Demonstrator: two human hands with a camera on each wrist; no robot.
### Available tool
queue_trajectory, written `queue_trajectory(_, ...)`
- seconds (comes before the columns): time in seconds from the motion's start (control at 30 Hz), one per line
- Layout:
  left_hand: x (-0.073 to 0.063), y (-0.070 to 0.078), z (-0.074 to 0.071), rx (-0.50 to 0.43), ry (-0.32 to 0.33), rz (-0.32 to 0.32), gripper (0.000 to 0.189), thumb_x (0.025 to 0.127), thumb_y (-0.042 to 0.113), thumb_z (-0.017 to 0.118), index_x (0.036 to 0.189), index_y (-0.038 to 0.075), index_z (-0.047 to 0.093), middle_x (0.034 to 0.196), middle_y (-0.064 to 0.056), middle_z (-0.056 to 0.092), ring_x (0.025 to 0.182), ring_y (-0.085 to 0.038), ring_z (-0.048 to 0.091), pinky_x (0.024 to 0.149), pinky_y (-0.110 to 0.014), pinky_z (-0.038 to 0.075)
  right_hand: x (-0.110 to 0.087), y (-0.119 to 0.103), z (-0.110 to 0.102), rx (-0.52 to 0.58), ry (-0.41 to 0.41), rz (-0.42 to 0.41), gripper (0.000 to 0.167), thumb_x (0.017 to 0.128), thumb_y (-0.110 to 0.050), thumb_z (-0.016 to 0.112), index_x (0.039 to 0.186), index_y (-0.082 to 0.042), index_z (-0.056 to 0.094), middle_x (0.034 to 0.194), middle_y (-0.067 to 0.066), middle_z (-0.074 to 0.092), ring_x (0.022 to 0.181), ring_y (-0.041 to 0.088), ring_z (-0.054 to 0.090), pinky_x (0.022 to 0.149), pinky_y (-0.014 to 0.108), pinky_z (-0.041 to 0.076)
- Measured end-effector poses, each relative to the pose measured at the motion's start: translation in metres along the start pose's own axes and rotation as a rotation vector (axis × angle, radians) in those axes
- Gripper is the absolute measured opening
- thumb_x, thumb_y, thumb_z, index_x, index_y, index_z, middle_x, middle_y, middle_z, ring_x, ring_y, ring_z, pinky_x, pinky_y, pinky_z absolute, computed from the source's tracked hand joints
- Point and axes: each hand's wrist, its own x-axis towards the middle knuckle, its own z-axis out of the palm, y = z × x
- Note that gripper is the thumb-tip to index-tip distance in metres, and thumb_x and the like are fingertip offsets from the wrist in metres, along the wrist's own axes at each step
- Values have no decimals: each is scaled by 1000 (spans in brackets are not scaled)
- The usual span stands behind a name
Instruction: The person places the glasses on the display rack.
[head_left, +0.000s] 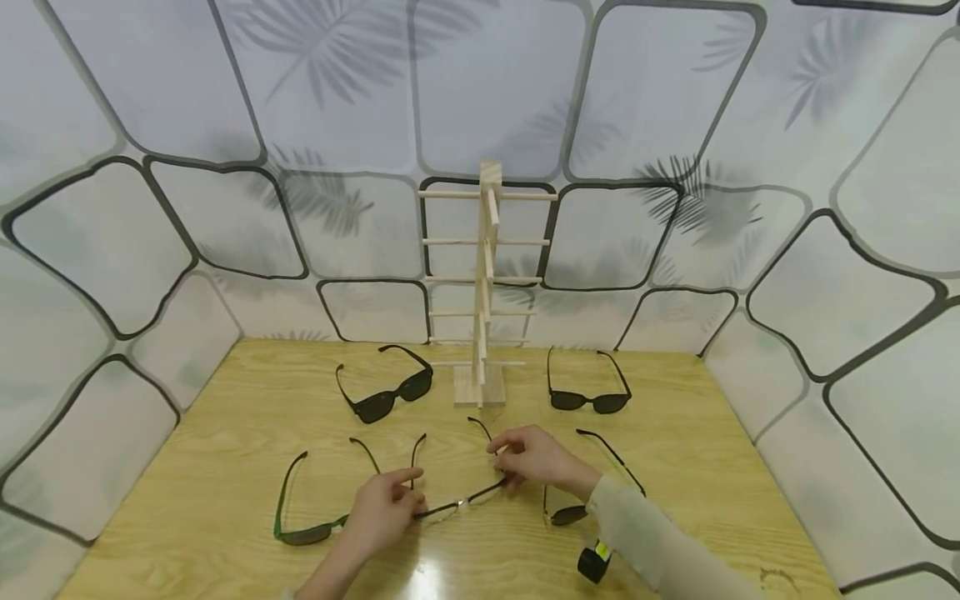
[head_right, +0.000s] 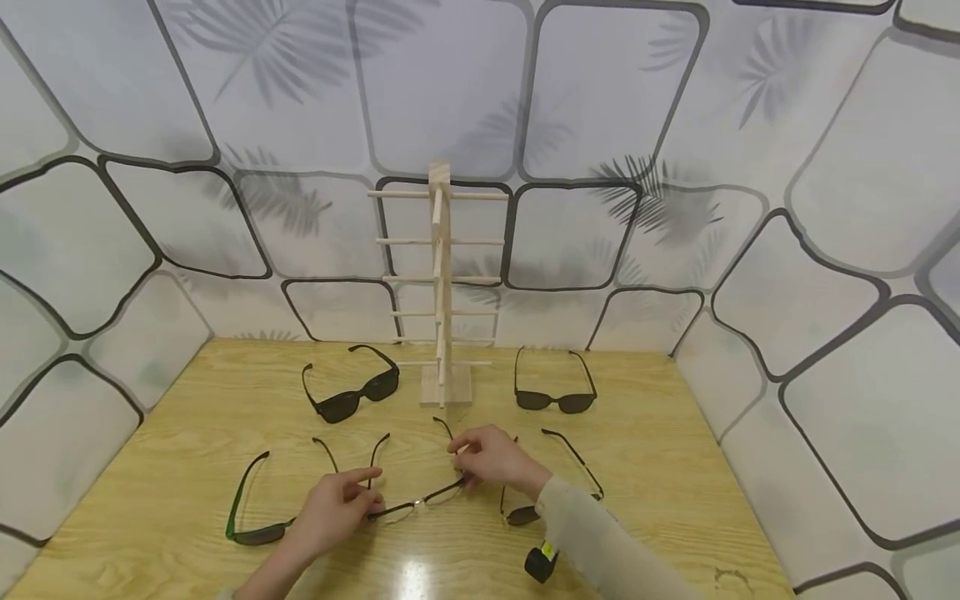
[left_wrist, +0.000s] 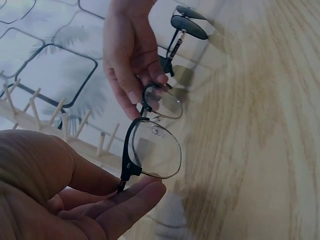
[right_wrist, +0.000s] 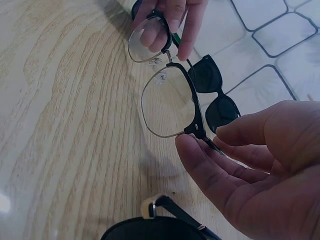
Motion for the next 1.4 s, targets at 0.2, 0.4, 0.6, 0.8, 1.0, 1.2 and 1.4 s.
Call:
queue_trajectory(0.2, -1, 1, -1, -61, 25, -31, 40, 100, -8, 57, 139, -13, 60, 95, -17, 79, 83, -24, 79, 63, -28, 62, -4, 0, 3, 64, 11, 3, 34, 104, -5, 61, 134, 11, 62, 101, 27, 72, 76, 29, 75, 74, 46, 66)
queue_trajectory(0.4, 1, 7, -8, -91, 2, -8, 41, 101, -7, 56, 142, -12, 59, 99, -21, 79, 85, -24, 79, 64, -27, 62, -8, -2, 1, 108, 34, 14, 34, 107, -6, 57, 135, 12, 61, 106, 30, 71, 79, 20, 73, 76, 46, 67)
queue_trajectory(0.6, 10, 21, -20, -116, -6, 44, 40, 103, -7, 55, 142, -13, 58, 103, -26, 77, 86, -27, 79, 69, -31, 66, -13, -8, -2, 154, 69, 16, 34, 108, -8, 56, 135, 12, 59, 109, 32, 69, 79, 19, 74, 80, 49, 66)
queue_trajectory(0.8, 18, 32, -25, -96, -11, 68, 39, 103, -6, 55, 141, -10, 60, 102, -24, 78, 86, -29, 80, 69, -34, 66, -16, -14, -7, 187, 95, 24, 35, 108, -9, 56, 136, 13, 58, 110, 32, 69, 78, 19, 74, 82, 49, 66)
queue_trajectory(1.0, 23, 42, -30, -86, -16, 86, 39, 104, -5, 54, 143, -8, 60, 106, -24, 78, 88, -28, 79, 72, -32, 66, -20, -22, -14, 198, 114, 0, 34, 108, -8, 57, 135, 11, 59, 108, 31, 70, 79, 19, 75, 82, 48, 66)
queue_trajectory(1.2, 27, 56, -37, -100, -25, 147, 39, 106, -2, 55, 144, -7, 59, 108, -23, 78, 90, -27, 80, 74, -31, 66, -24, -32, -24, 208, 143, -38, 31, 108, -8, 58, 134, 9, 61, 98, 14, 74, 79, 17, 75, 80, 44, 67)
queue_trajectory(1.4, 37, 66, -40, -110, -28, 185, 39, 108, 2, 56, 147, -2, 59, 113, -21, 78, 93, -24, 80, 76, -30, 66, -26, -41, -36, 216, 189, -62, 31, 108, -10, 58, 134, 8, 61, 97, 8, 74, 78, 16, 74, 79, 41, 67)
